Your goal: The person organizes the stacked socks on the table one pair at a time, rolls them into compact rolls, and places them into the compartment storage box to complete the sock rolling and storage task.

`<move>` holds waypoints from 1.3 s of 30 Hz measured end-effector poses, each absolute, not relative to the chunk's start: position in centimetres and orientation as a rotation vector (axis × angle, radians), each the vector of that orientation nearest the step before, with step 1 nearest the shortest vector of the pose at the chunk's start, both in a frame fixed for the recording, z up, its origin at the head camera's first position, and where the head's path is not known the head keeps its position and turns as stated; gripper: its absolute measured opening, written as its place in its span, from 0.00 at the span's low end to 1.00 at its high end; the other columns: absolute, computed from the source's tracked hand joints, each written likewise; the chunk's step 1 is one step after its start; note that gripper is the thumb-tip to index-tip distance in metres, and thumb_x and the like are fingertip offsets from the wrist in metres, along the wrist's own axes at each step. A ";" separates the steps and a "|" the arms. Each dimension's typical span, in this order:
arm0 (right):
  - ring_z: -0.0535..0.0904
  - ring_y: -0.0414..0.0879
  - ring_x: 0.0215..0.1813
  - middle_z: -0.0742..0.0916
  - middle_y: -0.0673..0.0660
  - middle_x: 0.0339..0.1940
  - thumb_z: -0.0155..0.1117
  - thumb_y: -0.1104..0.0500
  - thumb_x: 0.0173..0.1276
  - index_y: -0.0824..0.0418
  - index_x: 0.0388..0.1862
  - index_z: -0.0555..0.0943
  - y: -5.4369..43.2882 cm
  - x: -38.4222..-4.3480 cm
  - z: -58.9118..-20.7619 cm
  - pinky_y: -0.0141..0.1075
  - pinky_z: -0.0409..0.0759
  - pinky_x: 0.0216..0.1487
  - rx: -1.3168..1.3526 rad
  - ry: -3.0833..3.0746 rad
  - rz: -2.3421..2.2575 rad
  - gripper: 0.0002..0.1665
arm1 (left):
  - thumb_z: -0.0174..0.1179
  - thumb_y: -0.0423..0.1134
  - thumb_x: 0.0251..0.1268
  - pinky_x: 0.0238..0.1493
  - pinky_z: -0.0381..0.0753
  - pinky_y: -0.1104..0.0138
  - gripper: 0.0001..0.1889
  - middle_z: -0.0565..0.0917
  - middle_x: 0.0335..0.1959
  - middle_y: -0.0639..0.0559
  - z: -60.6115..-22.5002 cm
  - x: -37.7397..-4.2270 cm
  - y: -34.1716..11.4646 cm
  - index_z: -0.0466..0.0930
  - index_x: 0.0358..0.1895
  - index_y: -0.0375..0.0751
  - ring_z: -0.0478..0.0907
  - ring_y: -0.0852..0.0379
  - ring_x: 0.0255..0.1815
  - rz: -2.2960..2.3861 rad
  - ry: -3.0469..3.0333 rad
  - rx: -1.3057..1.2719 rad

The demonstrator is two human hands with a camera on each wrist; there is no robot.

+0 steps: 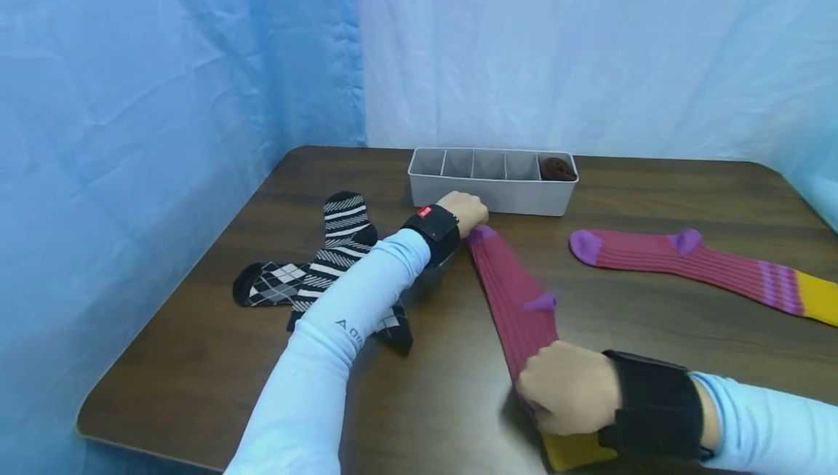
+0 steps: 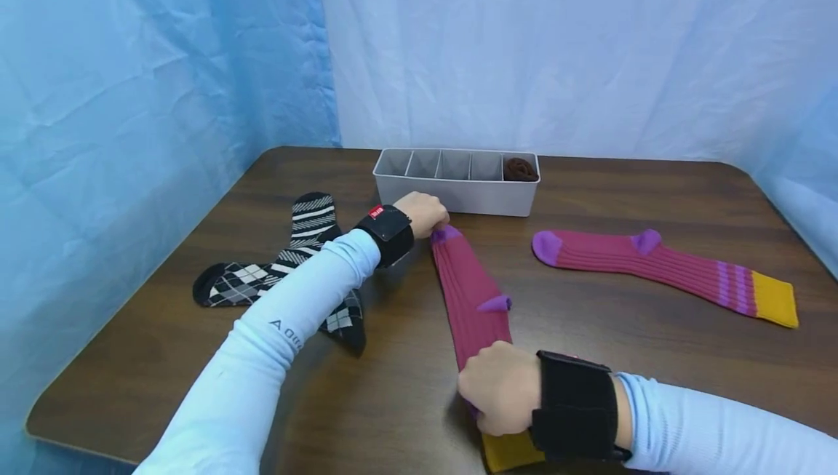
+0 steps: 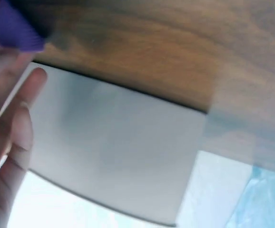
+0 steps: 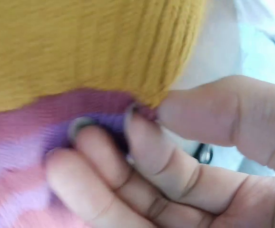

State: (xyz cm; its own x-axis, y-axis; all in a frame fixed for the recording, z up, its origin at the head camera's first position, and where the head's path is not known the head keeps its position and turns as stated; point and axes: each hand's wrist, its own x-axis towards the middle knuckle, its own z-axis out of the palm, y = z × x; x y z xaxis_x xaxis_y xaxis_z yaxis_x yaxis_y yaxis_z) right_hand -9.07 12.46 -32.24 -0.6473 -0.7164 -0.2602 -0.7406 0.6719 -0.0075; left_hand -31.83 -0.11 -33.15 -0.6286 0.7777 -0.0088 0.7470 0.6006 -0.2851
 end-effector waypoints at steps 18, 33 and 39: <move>0.67 0.30 0.27 0.75 0.41 0.26 0.63 0.52 0.49 0.50 0.29 0.74 8.2 -9.7 -33.2 0.21 0.68 0.28 -1.328 2.475 -0.234 0.09 | 0.55 0.54 0.51 0.41 0.76 0.64 0.18 0.81 0.38 0.54 -33.1 -29.6 3.0 0.79 0.38 0.46 0.76 0.59 0.40 0.448 -3.003 -1.047; 0.74 0.33 0.34 0.80 0.44 0.33 0.60 0.47 0.51 0.50 0.37 0.76 12.0 -11.6 -31.6 0.26 0.73 0.32 -1.254 2.671 -0.258 0.14 | 0.53 0.50 0.54 0.37 0.76 0.65 0.12 0.81 0.36 0.56 -33.2 -28.0 5.0 0.79 0.36 0.49 0.77 0.59 0.38 0.355 -2.876 -1.048; 0.74 0.34 0.25 0.80 0.45 0.25 0.64 0.52 0.49 0.53 0.30 0.77 20.9 -14.5 -32.0 0.30 0.73 0.25 -0.834 3.047 -0.182 0.10 | 0.48 0.52 0.58 0.50 0.70 0.67 0.22 0.69 0.56 0.56 -33.9 -26.1 8.2 0.67 0.55 0.51 0.68 0.60 0.55 0.341 -2.761 -1.457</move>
State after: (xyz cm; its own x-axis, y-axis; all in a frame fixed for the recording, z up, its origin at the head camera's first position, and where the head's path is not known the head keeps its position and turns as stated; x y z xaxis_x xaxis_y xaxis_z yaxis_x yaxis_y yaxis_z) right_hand -14.48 20.93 -31.97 -0.8609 -0.5061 0.0521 -0.5087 0.8545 -0.1048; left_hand -26.09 8.19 -33.94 -0.5695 0.8159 -0.0994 0.8156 0.5460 -0.1914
